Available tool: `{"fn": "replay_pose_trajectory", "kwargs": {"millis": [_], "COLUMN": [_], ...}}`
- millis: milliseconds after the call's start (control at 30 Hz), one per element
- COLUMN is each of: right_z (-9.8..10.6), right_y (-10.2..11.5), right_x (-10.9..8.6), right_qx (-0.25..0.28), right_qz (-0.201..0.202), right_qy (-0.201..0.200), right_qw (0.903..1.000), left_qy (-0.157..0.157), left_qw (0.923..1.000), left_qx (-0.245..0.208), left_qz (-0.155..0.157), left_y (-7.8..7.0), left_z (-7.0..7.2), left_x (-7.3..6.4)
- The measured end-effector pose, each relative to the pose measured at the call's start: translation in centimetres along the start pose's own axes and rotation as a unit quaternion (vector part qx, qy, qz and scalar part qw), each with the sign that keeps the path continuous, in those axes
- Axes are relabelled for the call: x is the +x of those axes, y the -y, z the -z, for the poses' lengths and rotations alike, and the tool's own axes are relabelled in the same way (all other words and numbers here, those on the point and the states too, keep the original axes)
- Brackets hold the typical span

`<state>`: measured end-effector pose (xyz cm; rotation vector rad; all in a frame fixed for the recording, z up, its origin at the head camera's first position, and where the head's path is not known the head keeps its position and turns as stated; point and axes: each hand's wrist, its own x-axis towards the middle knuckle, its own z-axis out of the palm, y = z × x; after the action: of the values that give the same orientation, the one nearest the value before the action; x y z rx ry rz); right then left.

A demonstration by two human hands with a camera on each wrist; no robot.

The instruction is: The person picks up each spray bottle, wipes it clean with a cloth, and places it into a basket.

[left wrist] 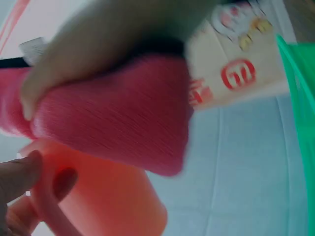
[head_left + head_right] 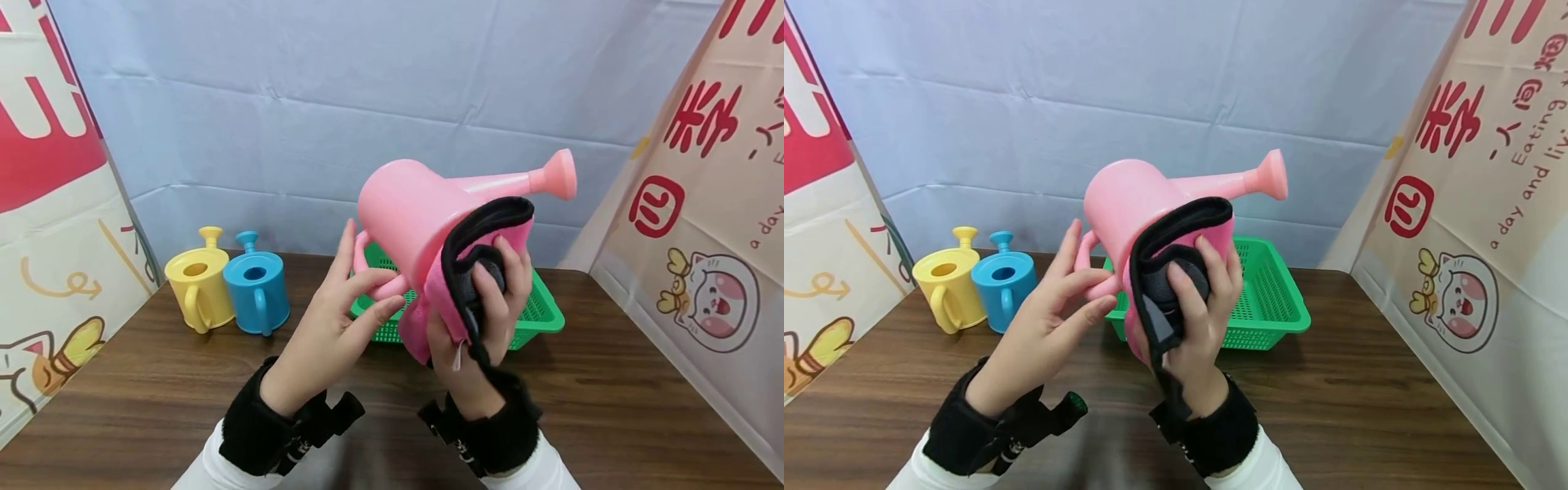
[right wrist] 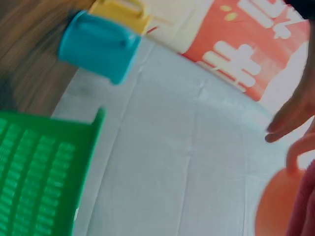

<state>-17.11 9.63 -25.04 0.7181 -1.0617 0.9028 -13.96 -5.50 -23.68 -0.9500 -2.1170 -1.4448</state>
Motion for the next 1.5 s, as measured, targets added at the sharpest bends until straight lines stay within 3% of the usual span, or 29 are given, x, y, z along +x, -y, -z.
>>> {"fn": "replay_pose_trajectory", "kwargs": {"millis": [67,100,167,233,367,467,533,567,633,767,867,933,1000,1067,1133,1167,1233,1333,1400,1467,1500], "right_z": [-0.1,-0.1,-0.1,-0.1,0.3,1.0,1.3,1.3,1.2,0.4,0.1,0.0,-0.1,0.0,0.4,0.7,1.4,2.4,2.7,2.6,2.5], "right_y": [0.1,0.2,0.2,-0.1,-0.7,-1.0,-1.0,-1.0,-0.8,-0.2,0.1,0.1,0.0,-0.3,-0.6,-0.8,-1.1,-1.3,-1.3,-1.2,-1.3], "right_x": [-0.2,-0.4,-0.4,-0.4,0.1,0.8,1.2,1.3,1.2,0.3,-0.5,-0.7,-0.8,-0.5,0.0,0.1,0.5,0.8,1.1,1.3,1.4], "right_qx": [-0.018,-0.022,-0.025,-0.011,0.073,0.156,0.184,0.188,0.165,0.061,-0.004,-0.025,-0.013,0.033,0.102,0.138,0.195,0.221,0.217,0.211,0.212], "right_qz": [0.018,0.022,0.028,0.012,-0.078,-0.175,-0.215,-0.222,-0.202,-0.090,-0.015,0.007,0.005,-0.032,-0.106,-0.151,-0.249,-0.384,-0.432,-0.436,-0.416], "right_qy": [-0.005,-0.006,-0.008,-0.012,-0.013,-0.011,-0.016,-0.009,0.009,0.059,0.079,0.079,0.063,0.048,0.029,0.023,0.018,0.014,0.012,0.008,0.008], "right_qw": [0.9997,0.9995,0.9993,0.9998,0.9942,0.9722,0.9590,0.9568,0.9654,0.9923,0.9967,0.9965,0.9979,0.9978,0.9887,0.9786,0.9484,0.8963,0.8755,0.8749,0.8842], "left_qy": [0.019,0.023,0.020,0.000,-0.044,-0.065,-0.075,-0.081,-0.095,-0.119,-0.122,-0.119,-0.115,-0.112,-0.112,-0.112,-0.111,-0.110,-0.110,-0.108,-0.107], "left_qw": [0.9984,0.9974,0.9976,0.9991,0.9928,0.9863,0.9840,0.9834,0.9821,0.9803,0.9811,0.9825,0.9824,0.9815,0.9798,0.9789,0.9783,0.9779,0.9784,0.9796,0.9801], "left_qx": [-0.038,-0.053,-0.063,-0.037,0.033,0.066,0.073,0.072,0.070,0.077,0.087,0.087,0.089,0.089,0.089,0.091,0.092,0.099,0.101,0.098,0.098], "left_qz": [0.038,0.042,0.022,-0.023,-0.107,-0.137,-0.144,-0.145,-0.147,-0.138,-0.121,-0.114,-0.117,-0.127,-0.140,-0.145,-0.149,-0.148,-0.143,-0.138,-0.135], "left_y": [0.0,0.0,0.1,0.1,0.3,0.5,0.5,0.6,0.6,0.7,0.7,0.7,0.7,0.7,0.7,0.7,0.6,0.6,0.6,0.6,0.5], "left_z": [0.0,-0.1,-0.2,-0.5,-1.0,-1.3,-1.6,-1.7,-1.8,-1.9,-1.8,-1.8,-1.8,-1.8,-1.9,-1.9,-1.9,-2.0,-2.0,-2.0,-2.1], "left_x": [0.0,0.0,0.0,0.1,0.2,0.3,0.3,0.4,0.4,0.4,0.3,0.3,0.2,0.2,0.2,0.2,0.3,0.3,0.2,0.2,0.2]}}
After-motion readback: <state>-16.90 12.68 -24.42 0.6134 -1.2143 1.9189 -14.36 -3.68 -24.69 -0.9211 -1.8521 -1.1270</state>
